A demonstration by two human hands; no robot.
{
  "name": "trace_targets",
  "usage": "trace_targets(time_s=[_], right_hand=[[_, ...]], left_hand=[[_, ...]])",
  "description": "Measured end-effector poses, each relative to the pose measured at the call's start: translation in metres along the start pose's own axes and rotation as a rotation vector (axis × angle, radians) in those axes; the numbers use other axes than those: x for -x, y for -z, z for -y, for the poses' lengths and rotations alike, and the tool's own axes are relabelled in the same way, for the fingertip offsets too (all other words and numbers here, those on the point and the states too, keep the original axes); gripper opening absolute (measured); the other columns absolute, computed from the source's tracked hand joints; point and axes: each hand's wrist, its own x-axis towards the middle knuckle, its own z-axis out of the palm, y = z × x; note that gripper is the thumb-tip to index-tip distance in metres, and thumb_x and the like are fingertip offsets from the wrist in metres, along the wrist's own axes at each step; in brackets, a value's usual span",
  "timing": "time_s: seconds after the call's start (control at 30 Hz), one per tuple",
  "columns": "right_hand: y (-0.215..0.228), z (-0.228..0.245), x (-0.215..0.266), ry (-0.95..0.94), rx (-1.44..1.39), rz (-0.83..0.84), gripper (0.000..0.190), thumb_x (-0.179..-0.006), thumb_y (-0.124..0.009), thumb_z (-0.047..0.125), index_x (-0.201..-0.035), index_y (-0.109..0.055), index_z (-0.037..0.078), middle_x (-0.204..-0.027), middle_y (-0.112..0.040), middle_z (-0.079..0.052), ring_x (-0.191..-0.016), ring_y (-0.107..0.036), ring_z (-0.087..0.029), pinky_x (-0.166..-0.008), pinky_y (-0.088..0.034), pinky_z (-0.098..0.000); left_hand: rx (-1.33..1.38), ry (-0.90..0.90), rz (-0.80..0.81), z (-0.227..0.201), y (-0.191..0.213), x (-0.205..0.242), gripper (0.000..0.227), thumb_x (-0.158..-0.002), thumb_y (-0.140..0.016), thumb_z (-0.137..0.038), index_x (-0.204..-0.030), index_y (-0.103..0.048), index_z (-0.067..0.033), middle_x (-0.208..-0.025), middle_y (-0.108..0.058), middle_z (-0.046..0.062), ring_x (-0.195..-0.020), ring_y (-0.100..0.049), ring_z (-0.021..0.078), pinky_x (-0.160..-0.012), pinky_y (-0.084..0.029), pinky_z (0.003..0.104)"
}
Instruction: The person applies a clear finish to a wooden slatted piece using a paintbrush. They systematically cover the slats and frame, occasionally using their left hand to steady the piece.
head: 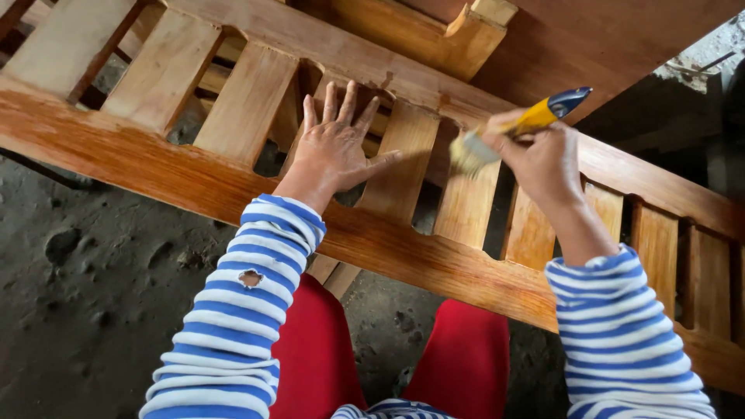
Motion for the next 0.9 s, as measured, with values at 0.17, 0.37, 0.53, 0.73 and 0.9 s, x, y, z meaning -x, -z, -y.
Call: trace_targets(time_s=[0.17, 0.37, 0.53, 0.73, 0.9], right_hand=[[0.006, 0.024, 0.012, 0.057, -0.018, -0.074, 0.021, -0.089, -0.09, 0.009, -0.104, -0.076, 0.011, -0.085, -0.069, -0.005, -0.079, -0.065, -0.015, -0.075, -0.053, -0.0268], [0.048, 0.07, 0.073, -0.213, -0.154, 0.273, 0.026, -0.086, -0.079, 0.012, -0.11, -0.073, 0.004, -0.098, -0.073, -0.011, -0.085, -0.068, -0.019, -0.077, -0.056, -0.0322], [0.064, 0.03, 0.086, -0.225, -0.235, 0.342, 0.024, -0.089, -0.071, 0.019, -0.111, -0.073, 0.009, -0.107, -0.074, -0.006, -0.064, -0.055, -0.009, -0.049, -0.046, -0.0186], [0.046, -0.018, 0.036, -0.262, 0.081, 0.066, 0.022, -0.094, -0.082, 0.013, -0.115, -0.075, 0.01, -0.109, -0.074, -0.005, -0.102, -0.065, -0.015, -0.084, -0.052, -0.0301], [0.041, -0.015, 0.031, 0.105, 0.123, -0.022, 0.015, -0.098, -0.086, -0.001, -0.104, -0.074, -0.006, -0.11, -0.074, -0.019, -0.106, -0.071, -0.03, -0.097, -0.056, -0.038]], left_hand=[[-0.013, 0.005, 0.02, -0.002, 0.006, 0.003, 0.108, -0.082, -0.026, -0.092, -0.165, -0.012, -0.0248, -0.172, -0.003, 0.014, -0.157, -0.002, 0.0421, -0.122, 0.0, 0.069], [-0.027, 0.006, 0.031, -0.002, 0.006, 0.003, 0.107, -0.081, -0.022, -0.091, -0.164, -0.007, -0.0249, -0.171, 0.003, 0.013, -0.156, 0.005, 0.0403, -0.12, 0.003, 0.067], [-0.029, -0.025, -0.024, -0.002, 0.005, 0.004, 0.107, -0.081, -0.02, -0.09, -0.163, -0.01, -0.0229, -0.169, 0.002, 0.015, -0.154, 0.005, 0.0401, -0.119, 0.001, 0.066], [-0.065, -0.005, 0.031, -0.004, 0.005, 0.003, 0.105, -0.084, -0.02, -0.088, -0.164, -0.005, -0.0225, -0.169, 0.006, 0.014, -0.154, 0.007, 0.0406, -0.12, 0.001, 0.066], [-0.052, 0.022, 0.042, -0.006, 0.008, 0.005, 0.106, -0.081, -0.019, -0.09, -0.164, -0.002, -0.0248, -0.17, 0.007, 0.012, -0.155, 0.009, 0.0378, -0.12, 0.004, 0.063]])
